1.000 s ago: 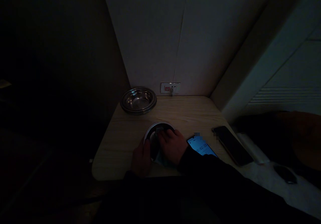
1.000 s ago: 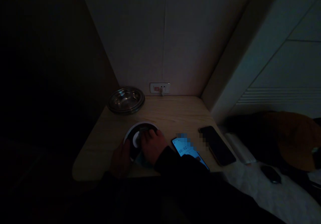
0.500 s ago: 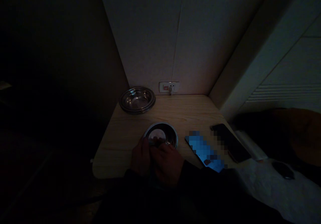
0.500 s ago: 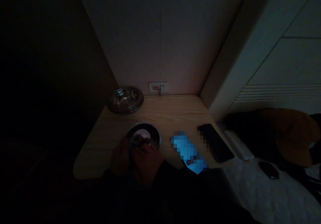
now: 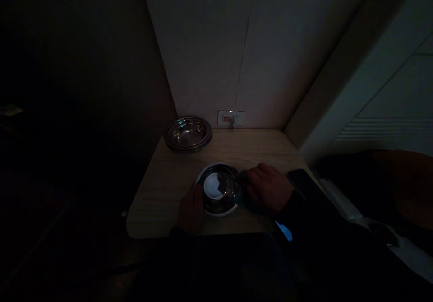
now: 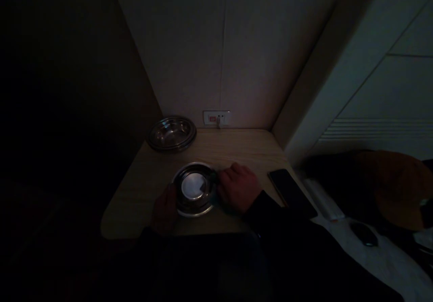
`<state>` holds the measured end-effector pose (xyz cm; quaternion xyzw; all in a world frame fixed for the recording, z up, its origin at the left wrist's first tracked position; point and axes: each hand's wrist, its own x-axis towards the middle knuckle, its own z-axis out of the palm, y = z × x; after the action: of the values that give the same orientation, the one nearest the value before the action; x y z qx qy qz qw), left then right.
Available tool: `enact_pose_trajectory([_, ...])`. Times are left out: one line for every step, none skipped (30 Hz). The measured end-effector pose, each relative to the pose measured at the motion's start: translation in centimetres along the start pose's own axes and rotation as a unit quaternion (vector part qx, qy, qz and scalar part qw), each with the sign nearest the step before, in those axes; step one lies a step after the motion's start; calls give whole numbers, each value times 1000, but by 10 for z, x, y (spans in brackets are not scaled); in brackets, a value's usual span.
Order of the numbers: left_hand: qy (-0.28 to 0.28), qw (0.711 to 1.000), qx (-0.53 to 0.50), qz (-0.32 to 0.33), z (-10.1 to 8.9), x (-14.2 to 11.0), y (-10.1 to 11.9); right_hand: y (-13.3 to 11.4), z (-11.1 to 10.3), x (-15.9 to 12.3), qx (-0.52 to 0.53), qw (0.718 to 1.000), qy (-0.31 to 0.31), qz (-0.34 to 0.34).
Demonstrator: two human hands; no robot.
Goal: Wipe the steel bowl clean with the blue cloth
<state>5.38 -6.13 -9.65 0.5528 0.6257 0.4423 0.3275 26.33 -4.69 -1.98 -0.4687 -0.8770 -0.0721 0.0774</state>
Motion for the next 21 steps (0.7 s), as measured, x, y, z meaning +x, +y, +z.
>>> enact_pose_trajectory([5, 1000, -3, -10, 0, 0, 0, 5, -2, -3, 8, 1000, 16, 22])
enact_pose_trajectory([12, 1000, -3, -22, 0, 0, 0, 9, -2, -7, 15, 999, 27, 41])
enact_pose_trajectory([16, 999, -1, -32, 0, 0, 0, 13, -2, -11, 19, 998, 33, 59])
enact_pose_trajectory([17, 999, -1, -39, 0, 1, 0, 14, -1, -14, 23, 996, 34, 77])
enact_pose_trajectory([18, 999, -5, -42, 0, 1, 0, 15, 0, -17, 29, 994, 31, 98])
enact_pose_trajectory([16, 999, -11, -41, 1, 1, 0, 14, 1, -19, 38, 991, 21, 124])
enact_pose_trajectory([14, 999, -19, -39, 1, 1, 0, 12, 1, -20, 54, 987, 8, 152])
enact_pose_trajectory([15, 999, -25, -40, 0, 1, 0, 10, 1, -21, 78, 981, -8, 180])
enact_pose_trajectory([16, 999, -28, -40, 0, 2, 1, 8, 1, -21, 112, 972, -23, 205])
enact_pose_trajectory([18, 999, -28, -38, 0, 2, 1, 6, 0, -20, 154, 961, -38, 227])
enact_pose_trajectory([18, 999, -28, -34, 0, 2, 1, 4, -2, -19, 203, 947, -50, 245])
enact_pose_trajectory([16, 999, -29, -30, -1, 2, 1, 3, -3, -19, 255, 930, -58, 258])
enact_pose_trajectory([13, 999, -32, -26, -1, 2, 2, 3, -4, -19, 306, 912, -64, 265])
enact_pose_trajectory([7, 999, -36, -22, -1, 2, 2, 3, -4, -19, 352, 893, -71, 270])
enact_pose_trajectory([3, 999, -42, -19, -1, 2, 3, 4, -4, -19, 391, 877, -77, 269])
enact_pose_trajectory([2, 999, -47, -21, -2, 2, 3, 5, -2, -20, 424, 863, -83, 262])
enact_pose_trajectory([3, 999, -49, -22, -2, 2, 3, 6, 0, -22, 450, 853, -90, 250])
enact_pose_trajectory([6, 998, -50, -25, -1, 2, 3, 7, 2, -23, 471, 844, -96, 236])
enact_pose_trajectory([10, 998, -49, -29, -1, 2, 3, 8, 4, -25, 489, 838, -103, 220])
enact_pose_trajectory([14, 998, -48, -34, -1, 2, 3, 9, 5, -26, 501, 834, -104, 205])
enact_pose_trajectory([17, 998, -48, -39, -1, 2, 2, 10, 6, -27, 505, 835, -99, 192])
